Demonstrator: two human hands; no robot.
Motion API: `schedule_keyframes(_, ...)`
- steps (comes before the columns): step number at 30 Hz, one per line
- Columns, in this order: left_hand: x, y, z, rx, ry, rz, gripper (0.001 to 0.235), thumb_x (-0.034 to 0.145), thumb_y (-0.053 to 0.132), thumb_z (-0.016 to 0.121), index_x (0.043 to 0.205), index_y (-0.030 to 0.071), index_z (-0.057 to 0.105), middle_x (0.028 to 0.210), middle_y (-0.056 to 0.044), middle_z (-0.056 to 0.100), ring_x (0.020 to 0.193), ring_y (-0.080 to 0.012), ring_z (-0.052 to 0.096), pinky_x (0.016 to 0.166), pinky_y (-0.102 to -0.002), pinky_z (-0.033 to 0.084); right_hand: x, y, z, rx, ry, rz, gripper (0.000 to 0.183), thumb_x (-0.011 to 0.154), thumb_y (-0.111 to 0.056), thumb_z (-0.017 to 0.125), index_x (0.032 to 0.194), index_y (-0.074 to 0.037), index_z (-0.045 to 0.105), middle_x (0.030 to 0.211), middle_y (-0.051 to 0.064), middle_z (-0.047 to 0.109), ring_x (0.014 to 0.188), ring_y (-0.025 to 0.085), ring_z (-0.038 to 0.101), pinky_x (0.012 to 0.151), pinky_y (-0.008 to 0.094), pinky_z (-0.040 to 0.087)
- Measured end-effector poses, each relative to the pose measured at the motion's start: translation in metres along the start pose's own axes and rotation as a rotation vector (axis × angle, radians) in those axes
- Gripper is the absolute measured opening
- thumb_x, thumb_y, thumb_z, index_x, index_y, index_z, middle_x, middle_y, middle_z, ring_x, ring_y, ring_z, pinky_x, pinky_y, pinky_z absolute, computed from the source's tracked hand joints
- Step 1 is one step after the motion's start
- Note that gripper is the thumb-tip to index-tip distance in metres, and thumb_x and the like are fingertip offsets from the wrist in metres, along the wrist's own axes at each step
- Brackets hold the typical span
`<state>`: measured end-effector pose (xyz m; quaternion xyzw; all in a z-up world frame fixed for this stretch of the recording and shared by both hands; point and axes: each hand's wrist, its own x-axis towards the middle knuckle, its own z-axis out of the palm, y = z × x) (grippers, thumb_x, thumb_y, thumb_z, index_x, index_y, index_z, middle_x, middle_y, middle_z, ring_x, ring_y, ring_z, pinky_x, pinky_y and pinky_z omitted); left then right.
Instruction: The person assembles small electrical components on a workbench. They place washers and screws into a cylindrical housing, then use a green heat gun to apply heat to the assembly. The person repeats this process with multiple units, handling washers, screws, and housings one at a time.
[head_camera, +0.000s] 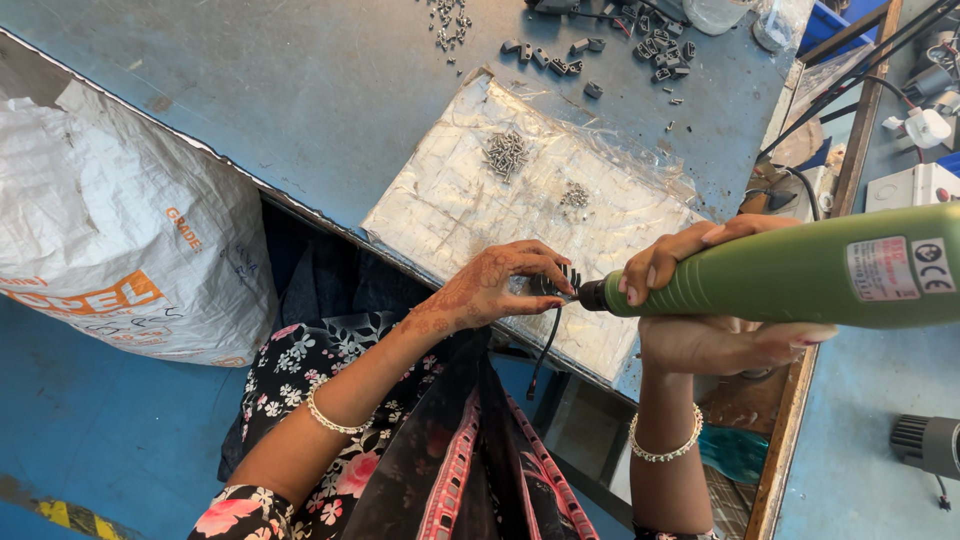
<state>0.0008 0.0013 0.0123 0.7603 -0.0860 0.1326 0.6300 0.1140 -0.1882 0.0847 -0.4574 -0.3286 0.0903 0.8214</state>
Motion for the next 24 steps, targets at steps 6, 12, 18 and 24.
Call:
schedule_keyframes(6,-0.001,0.001,0.000,0.023,0.002,-0.030,0.022,0.083,0.025,0.081,0.103,0.016,0.078,0.122,-0.005,0.072,0.118,-0.0195,0.068,0.101,-0.035,0.055,-0.003,-0.001,-0.001,0.101,-0.052,0.029,0.102,0.072,-0.091,0.054,0.116,0.000,0.046,0.075,0.015,0.051,0.055,0.022,0.052,0.050,0.035,0.047)
schedule_keyframes(12,-0.001,-0.001,0.002,0.037,0.025,0.008,0.021,0.084,0.026,0.081,0.103,0.017,0.077,0.119,-0.005,0.073,0.121,-0.0207,0.067,0.102,-0.036,0.055,-0.005,0.003,-0.008,0.062,-0.109,0.024,0.101,0.076,-0.094,0.052,0.117,-0.002,0.047,0.077,0.014,0.051,0.058,0.021,0.051,0.054,0.033,0.046)
schedule_keyframes(18,-0.002,-0.001,0.004,0.043,0.044,0.010,0.022,0.083,0.026,0.081,0.102,0.017,0.078,0.120,-0.005,0.073,0.118,-0.0196,0.069,0.101,-0.035,0.055,-0.010,0.010,-0.007,0.055,-0.093,0.034,0.103,0.074,-0.093,0.055,0.123,-0.004,0.046,0.077,0.013,0.050,0.061,0.019,0.051,0.055,0.033,0.045)
schedule_keyframes(24,-0.002,-0.001,0.003,0.035,0.042,0.039,0.021,0.085,0.026,0.081,0.104,0.017,0.078,0.120,-0.006,0.073,0.117,-0.0199,0.069,0.101,-0.036,0.056,-0.001,0.004,0.000,0.111,-0.124,0.023,0.097,0.077,-0.091,0.058,0.118,-0.005,0.045,0.077,0.013,0.050,0.060,0.019,0.051,0.055,0.033,0.045)
